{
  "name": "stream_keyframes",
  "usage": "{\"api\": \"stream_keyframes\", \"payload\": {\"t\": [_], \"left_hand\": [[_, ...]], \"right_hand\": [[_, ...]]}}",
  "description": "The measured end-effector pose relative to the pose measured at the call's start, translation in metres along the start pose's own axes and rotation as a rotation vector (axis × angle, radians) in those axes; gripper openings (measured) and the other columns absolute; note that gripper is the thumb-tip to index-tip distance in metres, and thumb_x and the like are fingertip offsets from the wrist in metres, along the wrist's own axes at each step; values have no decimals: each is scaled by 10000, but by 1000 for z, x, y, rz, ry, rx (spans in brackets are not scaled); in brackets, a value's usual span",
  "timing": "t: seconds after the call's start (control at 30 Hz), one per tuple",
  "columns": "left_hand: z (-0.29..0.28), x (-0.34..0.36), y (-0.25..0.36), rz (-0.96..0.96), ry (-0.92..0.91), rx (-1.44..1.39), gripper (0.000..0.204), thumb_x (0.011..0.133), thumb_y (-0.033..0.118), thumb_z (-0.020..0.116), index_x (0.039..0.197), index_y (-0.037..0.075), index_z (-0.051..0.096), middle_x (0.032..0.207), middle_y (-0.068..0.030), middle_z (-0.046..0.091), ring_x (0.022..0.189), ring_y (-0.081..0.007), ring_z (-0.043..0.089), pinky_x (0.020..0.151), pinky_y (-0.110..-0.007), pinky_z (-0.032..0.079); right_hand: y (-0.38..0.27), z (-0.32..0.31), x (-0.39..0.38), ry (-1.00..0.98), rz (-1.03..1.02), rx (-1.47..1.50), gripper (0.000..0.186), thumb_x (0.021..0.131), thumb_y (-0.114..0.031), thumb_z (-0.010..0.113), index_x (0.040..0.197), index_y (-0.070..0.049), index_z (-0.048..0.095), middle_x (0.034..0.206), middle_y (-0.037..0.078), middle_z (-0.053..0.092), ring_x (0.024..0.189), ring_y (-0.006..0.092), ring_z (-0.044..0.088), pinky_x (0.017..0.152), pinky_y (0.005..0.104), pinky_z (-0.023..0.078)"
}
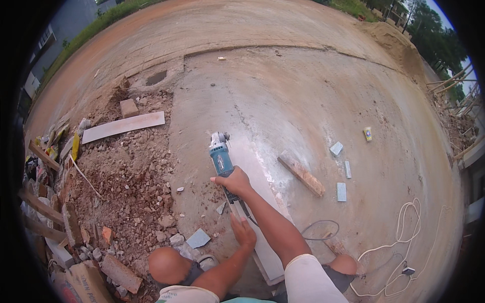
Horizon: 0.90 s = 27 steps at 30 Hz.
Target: The person uses an angle grinder to cut along a marked line on a stone tile, then picks up and turns the tile pieces.
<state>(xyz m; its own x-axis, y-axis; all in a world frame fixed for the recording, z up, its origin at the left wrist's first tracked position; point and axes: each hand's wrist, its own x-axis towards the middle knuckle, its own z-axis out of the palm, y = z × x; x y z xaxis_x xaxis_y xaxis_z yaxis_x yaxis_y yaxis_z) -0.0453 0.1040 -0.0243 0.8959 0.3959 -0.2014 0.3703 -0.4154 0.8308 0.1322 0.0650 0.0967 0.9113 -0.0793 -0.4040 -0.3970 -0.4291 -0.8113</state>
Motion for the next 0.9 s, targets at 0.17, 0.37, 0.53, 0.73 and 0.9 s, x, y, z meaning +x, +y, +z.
{"api": "stream_keyframes", "payload": {"t": [0.17,0.37,0.53,0.73,0.9], "left_hand": [[4,3,-10,60,5,-28,593,949,261,412,1400,-84,243,1382,-311,336,1280,-450,343,1077,-459,268],[0,2,-5,48,-6,-30,593,945,250,411,1394,-96,239,1369,-329,334,1270,-462,346,1076,-461,271],[-2,1,-4,22,-28,-20,596,943,244,413,1400,-95,232,1368,-329,333,1261,-462,355,1070,-463,281],[1,1,-6,48,-7,-24,596,938,227,427,1402,-94,233,1365,-325,335,1258,-463,357,1072,-460,281],[1,1,-6,43,-6,-24,596,936,222,433,1401,-94,235,1363,-321,338,1263,-462,354,1072,-460,284]], "right_hand": [[-3,23,30,-19,1,-52,869,574,-546,797,1086,111,549,1016,239,624,929,307,632,817,355,486],[-5,25,47,-39,29,-70,925,571,-583,787,1109,127,536,1063,267,619,983,341,631,847,371,488],[-6,25,55,-34,61,-90,929,567,-585,787,1099,137,546,1045,267,628,962,336,641,819,369,499],[-9,21,58,-54,81,-89,902,558,-590,786,1054,135,577,1004,263,642,921,330,655,787,365,508],[-10,18,59,-86,96,-88,882,557,-592,784,1023,132,593,998,262,645,910,330,658,776,363,511]]}}
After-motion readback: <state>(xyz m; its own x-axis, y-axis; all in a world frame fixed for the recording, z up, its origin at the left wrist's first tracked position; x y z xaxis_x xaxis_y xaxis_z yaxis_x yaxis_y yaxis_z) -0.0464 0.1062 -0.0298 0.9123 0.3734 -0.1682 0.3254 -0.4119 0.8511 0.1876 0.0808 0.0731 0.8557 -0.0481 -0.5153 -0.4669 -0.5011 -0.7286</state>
